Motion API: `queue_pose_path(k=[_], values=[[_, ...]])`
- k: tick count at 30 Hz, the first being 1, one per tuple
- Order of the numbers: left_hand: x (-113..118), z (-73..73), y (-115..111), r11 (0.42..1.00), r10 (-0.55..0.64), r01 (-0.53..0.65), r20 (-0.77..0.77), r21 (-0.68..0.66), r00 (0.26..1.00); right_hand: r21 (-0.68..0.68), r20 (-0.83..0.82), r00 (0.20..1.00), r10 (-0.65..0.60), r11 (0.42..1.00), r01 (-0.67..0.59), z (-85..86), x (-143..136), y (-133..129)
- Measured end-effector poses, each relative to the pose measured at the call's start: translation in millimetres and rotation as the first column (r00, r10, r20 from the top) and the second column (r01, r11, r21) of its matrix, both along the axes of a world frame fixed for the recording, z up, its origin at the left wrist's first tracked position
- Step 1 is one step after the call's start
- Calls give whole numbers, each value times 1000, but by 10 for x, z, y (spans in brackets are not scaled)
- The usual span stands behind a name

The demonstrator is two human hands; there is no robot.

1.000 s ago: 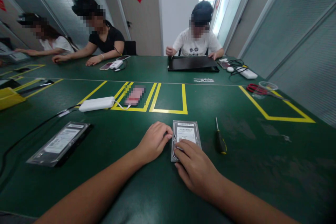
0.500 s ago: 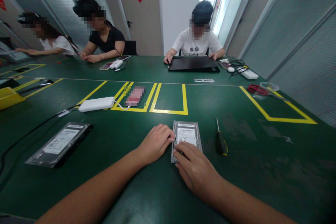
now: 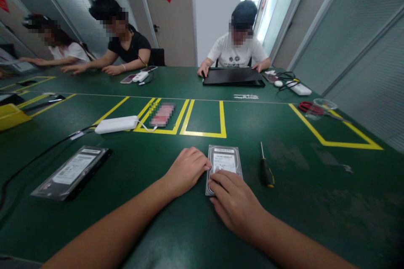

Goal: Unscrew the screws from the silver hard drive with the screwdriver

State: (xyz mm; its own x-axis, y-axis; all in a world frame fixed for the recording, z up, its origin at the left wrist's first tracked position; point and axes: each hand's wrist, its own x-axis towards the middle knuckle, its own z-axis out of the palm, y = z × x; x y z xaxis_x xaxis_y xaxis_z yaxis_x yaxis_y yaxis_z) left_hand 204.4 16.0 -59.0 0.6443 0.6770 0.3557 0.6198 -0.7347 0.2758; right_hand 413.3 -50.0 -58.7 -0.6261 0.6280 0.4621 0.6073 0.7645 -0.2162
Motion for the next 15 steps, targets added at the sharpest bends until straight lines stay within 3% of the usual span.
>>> queue_pose_path(k=[15], values=[[33,88,-17,999,47,-46,15,-21,999,-36,12,1000,0,999,1,13,-2,8]])
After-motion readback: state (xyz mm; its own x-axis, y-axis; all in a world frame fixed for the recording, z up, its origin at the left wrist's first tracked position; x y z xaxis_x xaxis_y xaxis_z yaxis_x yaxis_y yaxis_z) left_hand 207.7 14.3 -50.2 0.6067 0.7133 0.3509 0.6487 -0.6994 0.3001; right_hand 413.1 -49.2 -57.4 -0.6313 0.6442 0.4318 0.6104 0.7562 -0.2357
